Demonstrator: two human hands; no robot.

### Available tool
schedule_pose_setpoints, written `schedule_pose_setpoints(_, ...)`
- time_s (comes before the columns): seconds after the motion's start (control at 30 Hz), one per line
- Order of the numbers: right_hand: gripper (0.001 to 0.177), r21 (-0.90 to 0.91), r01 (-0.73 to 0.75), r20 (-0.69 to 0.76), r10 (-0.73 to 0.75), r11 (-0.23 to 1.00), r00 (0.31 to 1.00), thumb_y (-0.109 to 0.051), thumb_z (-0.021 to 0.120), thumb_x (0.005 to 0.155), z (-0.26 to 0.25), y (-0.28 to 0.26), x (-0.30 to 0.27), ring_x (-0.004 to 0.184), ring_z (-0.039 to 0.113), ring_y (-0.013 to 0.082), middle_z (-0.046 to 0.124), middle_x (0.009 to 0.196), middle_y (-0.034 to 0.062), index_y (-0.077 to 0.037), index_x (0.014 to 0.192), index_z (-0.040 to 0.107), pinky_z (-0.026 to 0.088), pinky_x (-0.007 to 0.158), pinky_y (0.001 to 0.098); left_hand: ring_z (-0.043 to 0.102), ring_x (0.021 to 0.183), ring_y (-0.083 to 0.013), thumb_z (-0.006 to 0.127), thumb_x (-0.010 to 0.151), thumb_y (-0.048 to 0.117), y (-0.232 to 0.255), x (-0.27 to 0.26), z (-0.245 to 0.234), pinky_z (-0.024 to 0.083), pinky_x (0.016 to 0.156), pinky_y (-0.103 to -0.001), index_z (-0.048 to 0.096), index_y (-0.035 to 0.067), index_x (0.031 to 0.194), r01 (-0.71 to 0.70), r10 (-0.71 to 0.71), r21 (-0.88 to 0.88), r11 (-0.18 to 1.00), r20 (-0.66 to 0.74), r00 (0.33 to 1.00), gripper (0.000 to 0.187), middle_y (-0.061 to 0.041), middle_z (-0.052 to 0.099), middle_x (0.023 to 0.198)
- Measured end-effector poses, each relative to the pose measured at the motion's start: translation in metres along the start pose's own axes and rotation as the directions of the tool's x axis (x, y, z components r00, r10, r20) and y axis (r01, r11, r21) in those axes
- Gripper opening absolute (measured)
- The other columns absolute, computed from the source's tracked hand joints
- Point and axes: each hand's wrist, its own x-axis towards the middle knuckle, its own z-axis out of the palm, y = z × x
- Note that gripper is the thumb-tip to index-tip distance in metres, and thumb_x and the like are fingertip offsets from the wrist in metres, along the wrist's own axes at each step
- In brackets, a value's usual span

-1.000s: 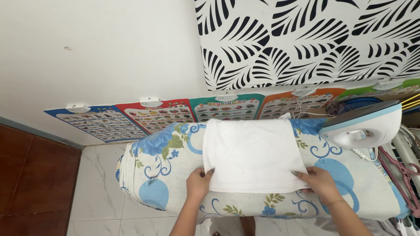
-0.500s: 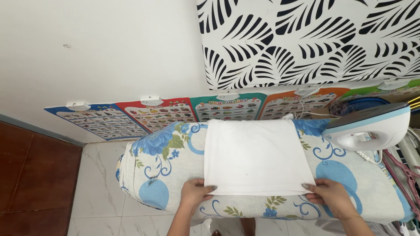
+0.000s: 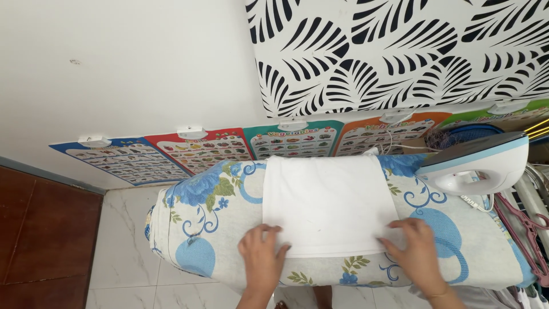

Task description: The person irons a white t-shirt on a floral-patterned ironing board. They smooth the fabric, move the iron across the body and sleeves, and flip the shirt to iron the other side.

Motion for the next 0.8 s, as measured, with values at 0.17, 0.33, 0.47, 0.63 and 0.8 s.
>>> schedule_pose_setpoints(0.17,0.023,0.262,0.253,0.228,-0.315,0.931,0.921,-0.021,0.085,0.067,0.022,-0.042,-0.005,0.105,0.063,0.0268,0.072,0.107,0.0045,-0.011,0.087,0.083,0.051,0.090,0.0384,0.055,0.107,-0.0218,0.087,0.073,0.012,0.004,0.001,0.025,0.035,0.099,-0.041,0.082,0.014,0.097,-0.142,0.207,-0.223,0.964,0.308,0.929,0.024,-0.001,0.067,0.099)
schedule_pose_setpoints(0.33,0.019,0.214,0.364,0.218,-0.408,0.906,0.887,-0.018,0.081,0.071,0.028,-0.046,-0.004,0.099,0.067,0.0233,0.077,0.102,0.0017,-0.011,0.089,0.083,0.052,0.087,0.0368,0.059,0.101,-0.0198,0.086,0.074,0.011,0.000,0.006,0.030,0.037,0.099,-0.038,0.084,0.014,0.088,-0.053,0.141,-0.268,0.962,0.318,0.938,0.014,0.001,0.071,0.092)
schedule_pose_setpoints(0.47,0.018,0.184,0.366,0.238,-0.403,0.912,0.884,-0.016,0.079,0.075,0.030,-0.041,-0.004,0.100,0.068,0.0231,0.078,0.102,0.0019,-0.008,0.090,0.081,0.053,0.088,0.0372,0.061,0.100,-0.0192,0.086,0.074,0.011,0.002,0.013,0.027,0.038,0.102,-0.037,0.084,0.013,0.082,0.044,0.059,-0.285,0.957,0.341,0.938,0.008,0.002,0.074,0.090)
schedule_pose_setpoints(0.63,0.020,0.174,0.503,0.154,-0.527,0.847,0.836,-0.015,0.077,0.074,0.019,-0.039,-0.008,0.102,0.068,0.0254,0.076,0.102,0.0037,-0.008,0.091,0.080,0.052,0.090,0.0387,0.064,0.095,-0.0190,0.084,0.077,0.010,0.004,0.009,0.016,0.041,0.100,-0.038,0.083,0.012,0.082,-0.023,0.139,-0.340,0.940,0.319,0.938,0.006,0.001,0.076,0.086)
schedule_pose_setpoints(0.8,0.024,0.162,0.552,0.156,-0.573,0.818,0.804,-0.014,0.077,0.070,0.005,-0.039,-0.015,0.097,0.067,0.0259,0.075,0.101,0.0047,-0.006,0.093,0.079,0.052,0.087,0.0385,0.064,0.090,-0.0208,0.082,0.078,0.006,0.002,-0.002,0.016,0.041,0.099,-0.039,0.082,0.010,0.083,-0.210,0.295,-0.319,0.924,0.245,0.923,0.006,-0.002,0.074,0.085)
